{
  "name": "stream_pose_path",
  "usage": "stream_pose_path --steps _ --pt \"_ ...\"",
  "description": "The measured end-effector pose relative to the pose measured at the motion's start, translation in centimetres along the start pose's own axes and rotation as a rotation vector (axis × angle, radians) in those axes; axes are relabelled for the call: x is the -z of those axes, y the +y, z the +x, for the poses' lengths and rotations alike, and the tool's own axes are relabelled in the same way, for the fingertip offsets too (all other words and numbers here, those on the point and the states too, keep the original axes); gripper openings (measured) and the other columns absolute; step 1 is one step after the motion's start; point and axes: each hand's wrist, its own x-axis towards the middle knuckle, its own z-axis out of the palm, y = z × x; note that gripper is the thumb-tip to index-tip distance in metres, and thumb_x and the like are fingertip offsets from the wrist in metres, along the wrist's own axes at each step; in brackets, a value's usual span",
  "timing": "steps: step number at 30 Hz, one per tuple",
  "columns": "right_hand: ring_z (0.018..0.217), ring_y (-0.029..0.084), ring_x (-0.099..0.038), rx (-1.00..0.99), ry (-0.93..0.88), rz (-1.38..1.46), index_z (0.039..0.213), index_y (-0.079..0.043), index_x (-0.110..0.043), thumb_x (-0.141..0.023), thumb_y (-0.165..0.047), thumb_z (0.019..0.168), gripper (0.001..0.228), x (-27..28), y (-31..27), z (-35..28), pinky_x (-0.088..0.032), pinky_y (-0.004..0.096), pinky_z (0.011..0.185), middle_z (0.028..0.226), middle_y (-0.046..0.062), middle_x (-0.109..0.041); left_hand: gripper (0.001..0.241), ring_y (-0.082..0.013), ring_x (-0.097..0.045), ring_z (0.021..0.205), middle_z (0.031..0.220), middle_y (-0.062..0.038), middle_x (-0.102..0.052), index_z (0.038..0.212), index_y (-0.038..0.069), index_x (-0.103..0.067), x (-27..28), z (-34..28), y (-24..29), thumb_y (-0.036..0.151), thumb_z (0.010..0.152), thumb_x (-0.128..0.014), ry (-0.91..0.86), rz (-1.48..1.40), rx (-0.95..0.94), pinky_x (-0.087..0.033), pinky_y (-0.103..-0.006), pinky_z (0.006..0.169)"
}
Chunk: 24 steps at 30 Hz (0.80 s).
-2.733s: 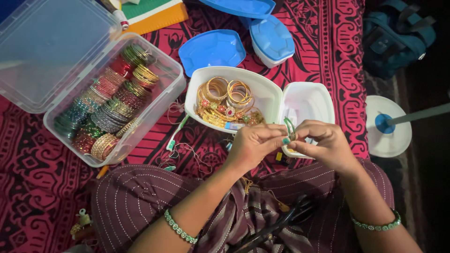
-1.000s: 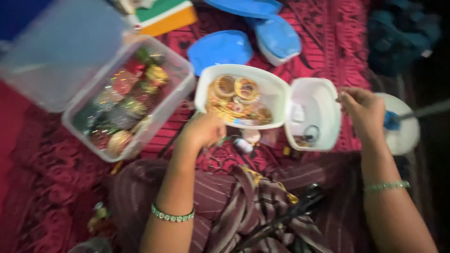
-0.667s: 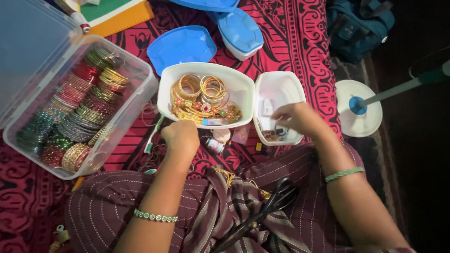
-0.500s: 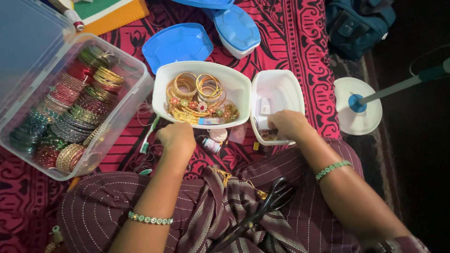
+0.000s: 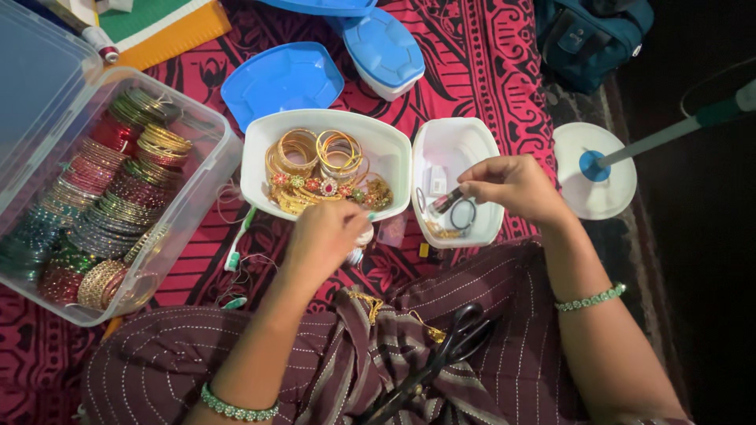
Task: The person sits on a bed and organizes various jewelry items, including bangles and necklaces, into plastic containers and bowls. They pick up, inspect, and place items into different containers, occasionally using a small tube to apply a substance to a necklace.
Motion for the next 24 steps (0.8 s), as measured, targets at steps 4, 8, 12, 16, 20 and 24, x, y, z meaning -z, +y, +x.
stream_pose_path --steps 4,8,12,16,20,24 --pt "0.076 0.012 -0.072 0.075 -0.106 0.197 0.103 0.004 -0.077 -0.075 -0.002 0.088 0.016 -2.3 -0.6 0.0 -0.060 0.027 0.068 0.087 0.009 -0.078 0.043 -0.0130 -0.073 0.083 0.099 -0.004 -0.074 0.124 0.000 -0.063 -3.5 0.6 1.4 0.022 0.090 -0.074 -0.070 -0.515 -0.149 -0.059 -0.0283 0.072" --pt "0.080 0.011 -0.073 0.095 -0.129 0.261 0.103 0.006 -0.076 -0.076 -0.001 0.089 0.016 -4.5 -0.5 -0.1 -0.060 0.026 0.073 0.089 0.010 -0.078 0.038 -0.0125 -0.070 0.075 0.089 -0.006 -0.073 0.123 0.003 -0.067 -5.4 0.6 2.1 0.020 0.089 -0.070 -0.268 -0.865 0.079 -0.059 -0.0295 0.067" --pt "0.085 0.010 -0.073 0.172 -0.110 0.264 0.113 0.002 -0.074 -0.067 -0.009 0.099 0.020 -4.2 -0.2 0.6 -0.061 0.025 0.078 0.094 0.008 -0.078 0.037 -0.0217 -0.070 0.086 0.097 -0.011 -0.076 0.120 0.005 -0.072 -3.3 1.3 0.2 0.013 0.085 -0.078 0.081 -0.287 -0.034 -0.056 -0.0357 0.077" --pt "0.083 0.010 -0.074 0.072 0.176 -0.046 0.116 -0.001 -0.074 -0.065 -0.010 0.098 0.022 -2.7 -0.2 2.2 -0.060 0.025 0.075 0.094 0.007 -0.078 0.034 -0.0292 -0.068 0.099 0.107 -0.015 -0.070 0.109 0.005 -0.075 -1.1 4.2 -1.7 0.004 0.076 -0.082 0.454 -0.066 -0.365 -0.054 -0.0389 0.086" --pt "0.081 0.013 -0.077 0.035 0.380 -0.331 0.114 -0.002 -0.075 -0.069 -0.011 0.096 0.021 -1.3 0.2 2.5 -0.061 0.029 0.071 0.093 0.010 -0.078 0.035 -0.0317 -0.070 0.092 0.098 -0.014 -0.071 0.101 0.006 -0.077 -0.8 7.3 -2.9 -0.001 0.068 -0.083 0.226 -0.057 -0.321 -0.055 -0.0413 0.083" --pt "0.085 0.022 -0.076 0.220 0.319 -0.551 0.113 -0.002 -0.077 -0.076 -0.006 0.083 0.030 -2.0 1.5 3.0 -0.059 0.033 0.077 0.104 0.013 -0.076 0.026 -0.0396 -0.068 0.098 0.100 -0.017 -0.071 0.096 0.002 -0.073 -2.3 10.4 -3.6 -0.002 0.070 -0.079 0.154 0.205 -0.441 -0.053 -0.0488 0.085"
